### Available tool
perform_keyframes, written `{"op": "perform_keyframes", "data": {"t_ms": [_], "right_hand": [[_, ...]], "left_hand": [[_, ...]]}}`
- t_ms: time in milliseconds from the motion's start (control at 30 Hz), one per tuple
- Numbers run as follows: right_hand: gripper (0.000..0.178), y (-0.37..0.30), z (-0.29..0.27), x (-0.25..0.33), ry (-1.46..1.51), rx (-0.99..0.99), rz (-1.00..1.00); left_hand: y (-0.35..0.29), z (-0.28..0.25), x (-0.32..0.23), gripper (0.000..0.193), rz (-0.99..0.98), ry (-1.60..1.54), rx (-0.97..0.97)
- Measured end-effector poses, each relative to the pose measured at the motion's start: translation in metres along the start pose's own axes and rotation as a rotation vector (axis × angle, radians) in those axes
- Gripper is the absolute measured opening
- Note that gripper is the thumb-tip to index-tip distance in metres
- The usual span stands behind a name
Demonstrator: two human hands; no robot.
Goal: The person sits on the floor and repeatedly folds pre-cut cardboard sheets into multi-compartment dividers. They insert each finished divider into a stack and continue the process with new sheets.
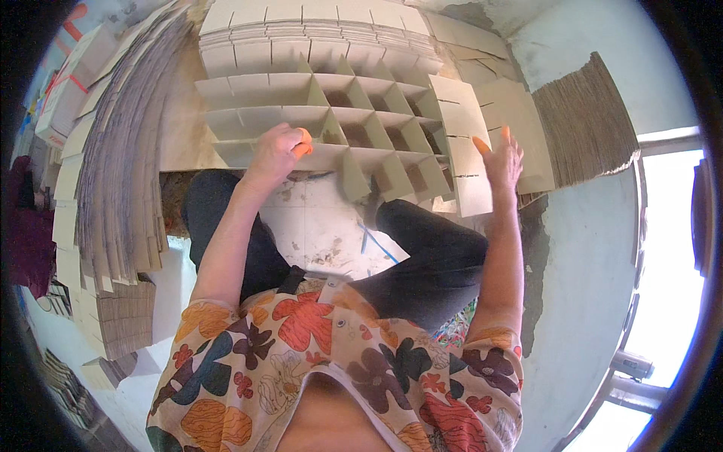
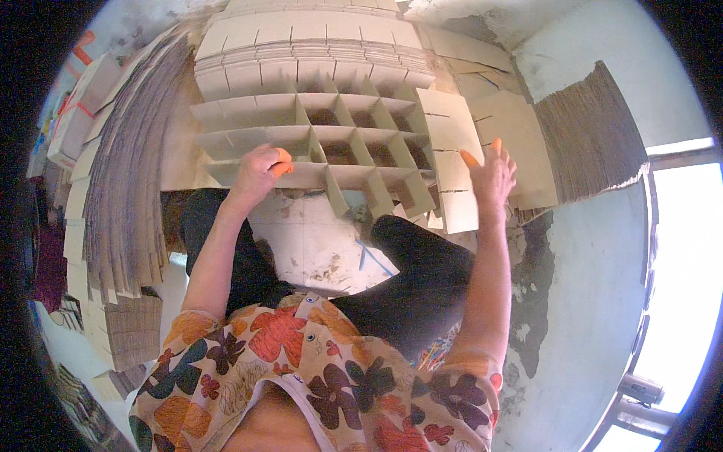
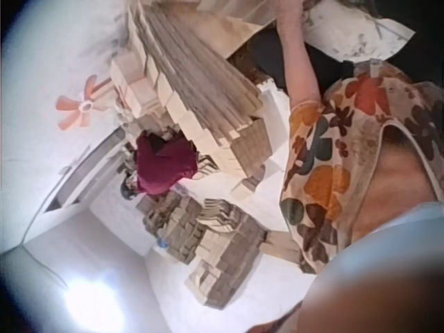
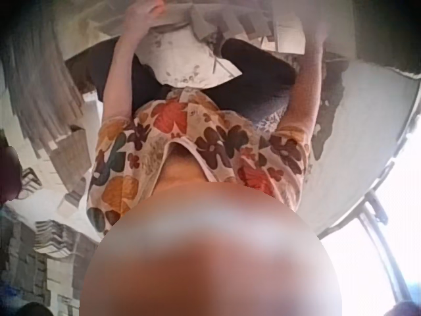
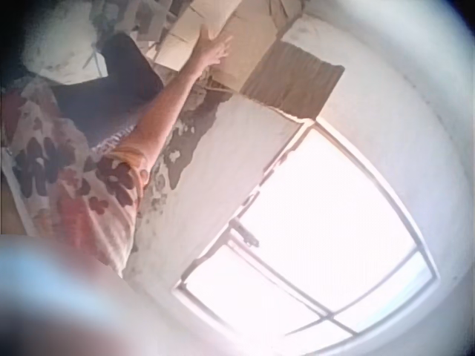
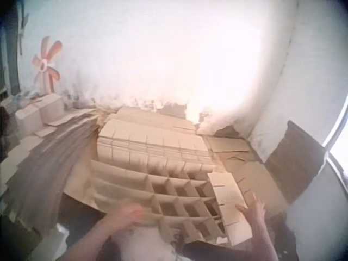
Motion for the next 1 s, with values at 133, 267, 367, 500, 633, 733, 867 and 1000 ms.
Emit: {"op": "perform_keyframes", "data": {"t_ms": [133,267,367,500,633,733,867,1000], "right_hand": [[0.048,-0.003,0.035,-0.045,0.471,0.469,0.301],[0.038,-0.005,0.061,-0.087,0.865,0.337,0.564],[0.035,-0.001,0.061,-0.104,0.923,0.315,0.640],[0.030,-0.003,0.066,-0.126,1.149,0.148,0.723],[0.028,0.015,0.028,-0.138,1.212,-0.145,0.599],[0.037,0.032,-0.033,-0.107,0.982,-0.194,0.495],[0.043,0.029,-0.089,0.027,1.251,-0.159,0.223],[0.039,0.016,-0.087,0.153,1.175,0.055,-0.161]], "left_hand": [[0.000,0.001,0.001,0.013,-0.001,-0.002,0.017],[0.000,-0.004,-0.003,0.013,0.011,0.038,0.005],[0.000,-0.004,-0.003,0.013,0.007,0.026,0.008],[0.001,-0.003,-0.002,0.015,0.014,0.023,0.007],[-0.002,-0.006,0.002,0.018,-0.008,-0.012,0.022],[-0.006,-0.036,-0.009,0.026,0.083,0.083,-0.115],[-0.019,-0.058,0.008,0.034,0.101,0.269,-0.114],[-0.023,-0.064,0.021,0.026,0.127,0.230,-0.101]]}}
Point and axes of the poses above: each hand's wrist, its own y-axis towards the middle knuckle, its own z-axis out of the palm, x = y × z, the point moved 8 cm from there along y, towards the middle knuckle, and after that the axes turned 13 degrees about y, right-handed, at the moved point
